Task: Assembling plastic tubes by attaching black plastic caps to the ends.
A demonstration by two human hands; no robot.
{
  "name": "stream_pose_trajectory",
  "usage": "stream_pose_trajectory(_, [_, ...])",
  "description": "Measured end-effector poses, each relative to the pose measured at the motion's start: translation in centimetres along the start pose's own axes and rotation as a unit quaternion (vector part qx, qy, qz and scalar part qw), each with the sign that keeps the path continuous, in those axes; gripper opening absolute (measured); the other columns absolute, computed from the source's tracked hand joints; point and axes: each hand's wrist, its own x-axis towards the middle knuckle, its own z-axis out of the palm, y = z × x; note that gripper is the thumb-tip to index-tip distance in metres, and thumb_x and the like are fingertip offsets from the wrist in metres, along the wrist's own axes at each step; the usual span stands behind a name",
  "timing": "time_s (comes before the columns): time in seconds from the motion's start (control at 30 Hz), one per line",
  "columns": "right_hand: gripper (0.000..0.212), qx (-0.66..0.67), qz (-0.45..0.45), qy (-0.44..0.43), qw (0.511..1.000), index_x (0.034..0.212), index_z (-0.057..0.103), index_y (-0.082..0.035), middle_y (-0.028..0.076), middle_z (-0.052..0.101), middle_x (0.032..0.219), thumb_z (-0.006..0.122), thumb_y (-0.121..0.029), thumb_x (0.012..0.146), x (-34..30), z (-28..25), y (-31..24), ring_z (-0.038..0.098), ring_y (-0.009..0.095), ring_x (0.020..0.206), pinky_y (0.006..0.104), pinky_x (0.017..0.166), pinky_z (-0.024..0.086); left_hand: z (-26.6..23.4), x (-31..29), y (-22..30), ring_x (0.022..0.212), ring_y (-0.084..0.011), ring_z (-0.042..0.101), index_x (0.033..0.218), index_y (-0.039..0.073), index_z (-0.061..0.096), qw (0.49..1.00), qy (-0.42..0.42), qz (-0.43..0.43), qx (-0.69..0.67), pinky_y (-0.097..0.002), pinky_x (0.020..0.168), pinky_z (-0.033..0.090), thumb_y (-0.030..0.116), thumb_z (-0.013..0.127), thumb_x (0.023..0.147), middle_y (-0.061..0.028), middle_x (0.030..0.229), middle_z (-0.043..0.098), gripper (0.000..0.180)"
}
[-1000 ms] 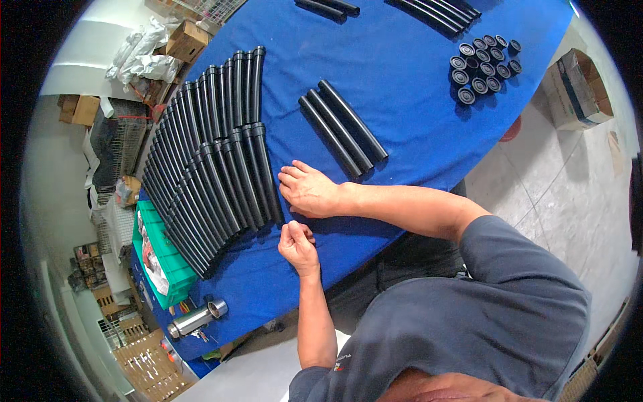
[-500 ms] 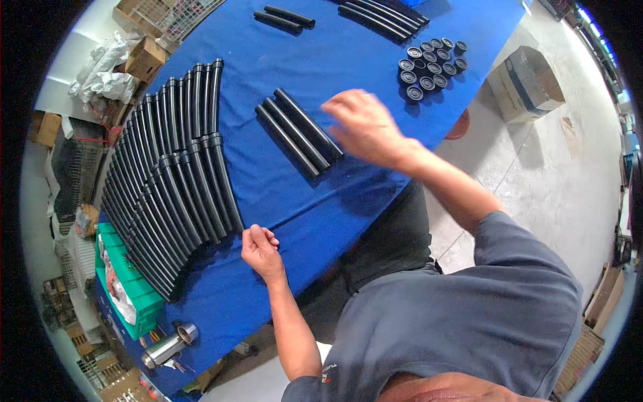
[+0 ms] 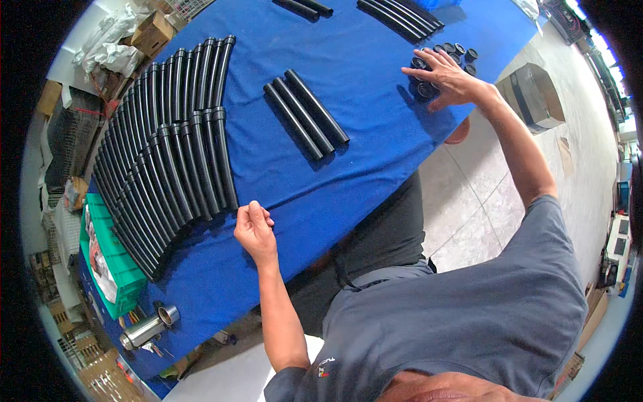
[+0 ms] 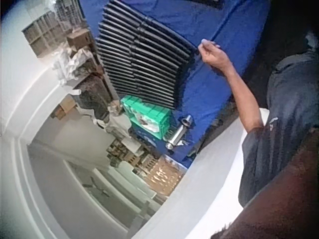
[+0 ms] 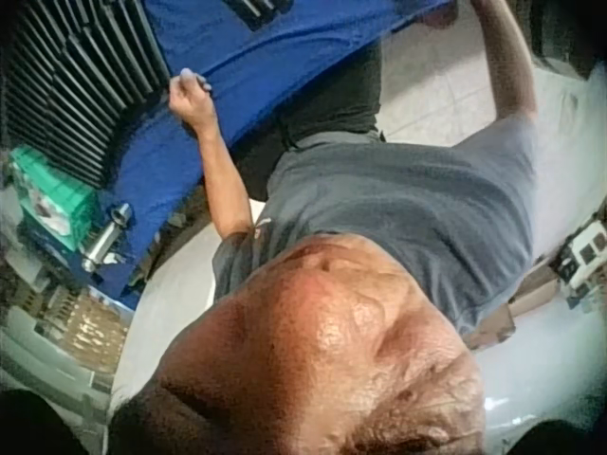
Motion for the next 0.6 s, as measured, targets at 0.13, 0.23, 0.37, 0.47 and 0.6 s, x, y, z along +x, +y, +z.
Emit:
stream_pose_trajectory(0.13, [0.107, -0.042, -0.045, -0.096, 0.993, 0.15, 0.035, -0.039, 0.02, 0.018, 0.16, 0.089, -0.035, 0.058, 1.6, -1.2, -0.6, 0.021, 0.038, 0.147, 0.0531, 0.123, 0.01, -0.3, -0.1, -0.8, 0.054, -0.0045, 0.048, 0.076, 0.008, 0.053, 1.0, -0.005, 0.008, -0.012, -0.0198, 0.048, 0.038, 0.029, 0.057, 0.101, 0.0007, 0.066, 0.053, 0.034])
stream_pose_trajectory(0.23, [0.101, -0.073, -0.062, -0.103, 0.99, 0.148, 0.04, -0.038, 0.018, 0.019, 0.16, 0.088, -0.036, 0.06, 1.9, -1.7, -0.7, 0.022, 0.037, 0.147, 0.0533, 0.123, 0.011, -0.1, -0.1, -0.4, 0.055, -0.0043, 0.05, 0.075, 0.005, 0.054, 1.0, 0.0, -0.011, -0.026, -0.0209, 0.051, 0.039, 0.027, 0.061, 0.1, 0.0004, 0.065, 0.055, 0.034])
stream_pose_trajectory(0.37, [0.096, -0.073, -0.089, -0.107, 0.988, 0.147, 0.043, -0.036, 0.017, 0.02, 0.16, 0.086, -0.034, 0.061, 2.0, -1.8, -0.3, 0.022, 0.035, 0.147, 0.0528, 0.123, 0.012, 0.0, 0.0, -0.2, 0.055, -0.0043, 0.05, 0.075, 0.005, 0.055, 1.0, 0.001, -0.013, -0.026, -0.0209, 0.051, 0.04, 0.028, 0.062, 0.099, 0.0006, 0.065, 0.056, 0.034])
stream_pose_trajectory(0.47, [0.092, -0.067, -0.102, -0.114, 0.986, 0.145, 0.046, -0.033, 0.016, 0.022, 0.159, 0.085, -0.032, 0.062, 2.4, -1.9, -0.1, 0.023, 0.034, 0.147, 0.0522, 0.123, 0.013, -0.1, 0.0, -0.3, 0.054, -0.0044, 0.05, 0.075, 0.005, 0.055, 1.0, -0.001, 0.005, -0.001, -0.021, 0.051, 0.04, 0.027, 0.063, 0.099, 0.0008, 0.064, 0.056, 0.033])
stream_pose_trajectory(0.6, [0.079, -0.045, -0.122, -0.093, 0.987, 0.139, 0.053, -0.027, 0.016, 0.031, 0.154, 0.083, -0.028, 0.065, 2.7, -1.2, 0.8, 0.03, 0.034, 0.143, 0.0508, 0.123, 0.016, 0.0, 0.0, -0.3, 0.054, -0.0043, 0.049, 0.075, 0.006, 0.054, 1.0, -0.003, -0.001, -0.006, -0.0204, 0.05, 0.04, 0.028, 0.062, 0.099, 0.0011, 0.065, 0.055, 0.033])
